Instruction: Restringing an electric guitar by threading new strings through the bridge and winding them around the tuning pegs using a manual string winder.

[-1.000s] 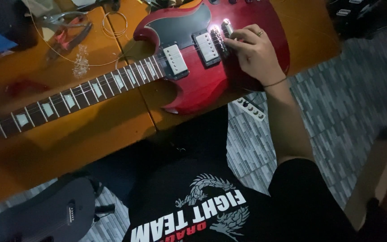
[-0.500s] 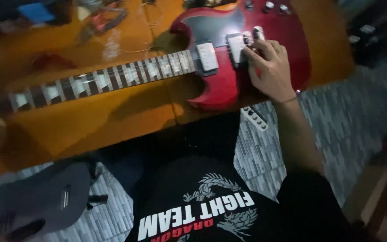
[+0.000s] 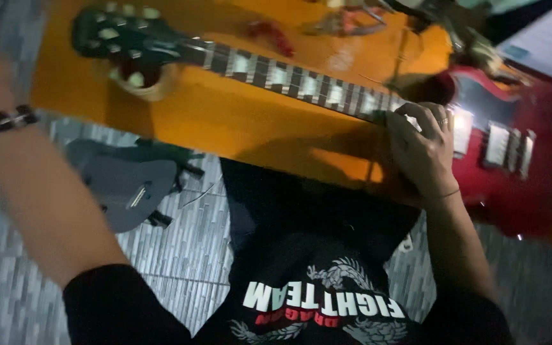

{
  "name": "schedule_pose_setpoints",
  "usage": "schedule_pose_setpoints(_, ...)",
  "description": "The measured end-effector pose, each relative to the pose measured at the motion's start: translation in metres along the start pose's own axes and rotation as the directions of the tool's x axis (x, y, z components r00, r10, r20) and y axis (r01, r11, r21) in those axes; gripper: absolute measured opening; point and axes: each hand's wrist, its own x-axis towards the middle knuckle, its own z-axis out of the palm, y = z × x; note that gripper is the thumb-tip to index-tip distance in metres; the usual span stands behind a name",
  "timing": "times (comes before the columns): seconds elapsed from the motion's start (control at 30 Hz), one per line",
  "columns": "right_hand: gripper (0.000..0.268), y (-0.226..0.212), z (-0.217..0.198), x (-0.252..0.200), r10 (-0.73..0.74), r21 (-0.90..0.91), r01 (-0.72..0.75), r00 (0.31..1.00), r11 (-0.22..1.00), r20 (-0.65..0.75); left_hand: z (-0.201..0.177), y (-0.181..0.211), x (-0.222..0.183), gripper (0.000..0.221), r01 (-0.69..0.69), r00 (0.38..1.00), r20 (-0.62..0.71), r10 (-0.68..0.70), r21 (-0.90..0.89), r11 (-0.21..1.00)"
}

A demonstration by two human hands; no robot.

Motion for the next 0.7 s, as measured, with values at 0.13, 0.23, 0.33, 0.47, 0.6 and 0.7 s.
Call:
schedule_pose_setpoints(0.13,0.008,-0.039,0.032,0.07,-0.082,0.281,0.086,0.996,0.956,-0.024,0.01,-0.003,0.014,0.018,-0.009,0.997,-0.08,0.008,-0.019,1.0)
schedule_pose_setpoints(0.23,0.009,-0.073,0.061,0.12,-0.078,0.44,0.08,0.997,0.894,-0.023,0.028,-0.013,0.014,0.018,-0.013,0.993,-0.12,0.007,-0.048,0.999)
schedule_pose_setpoints(0.33,0.013,-0.109,0.071,0.18,-0.155,0.572,0.112,0.988,0.813,0.027,0.052,-0.014,0.017,0.019,-0.02,0.986,-0.164,0.008,-0.074,0.997)
schedule_pose_setpoints(0.47,0.012,-0.16,0.108,0.257,-0.265,0.764,0.164,0.964,0.624,0.01,0.081,-0.006,0.023,0.02,-0.04,0.974,-0.224,0.018,-0.092,0.995)
schedule_pose_setpoints(0.6,0.007,-0.218,0.147,0.321,-0.26,0.849,0.161,0.965,0.504,-0.028,0.11,0.007,0.026,0.021,-0.06,0.962,-0.274,0.026,-0.118,0.991)
schedule_pose_setpoints(0.7,0.057,-0.251,0.171,0.342,0.052,0.769,-0.509,0.845,0.386,0.533,0.133,0.015,0.03,0.022,-0.072,0.951,-0.309,0.03,-0.125,0.99)
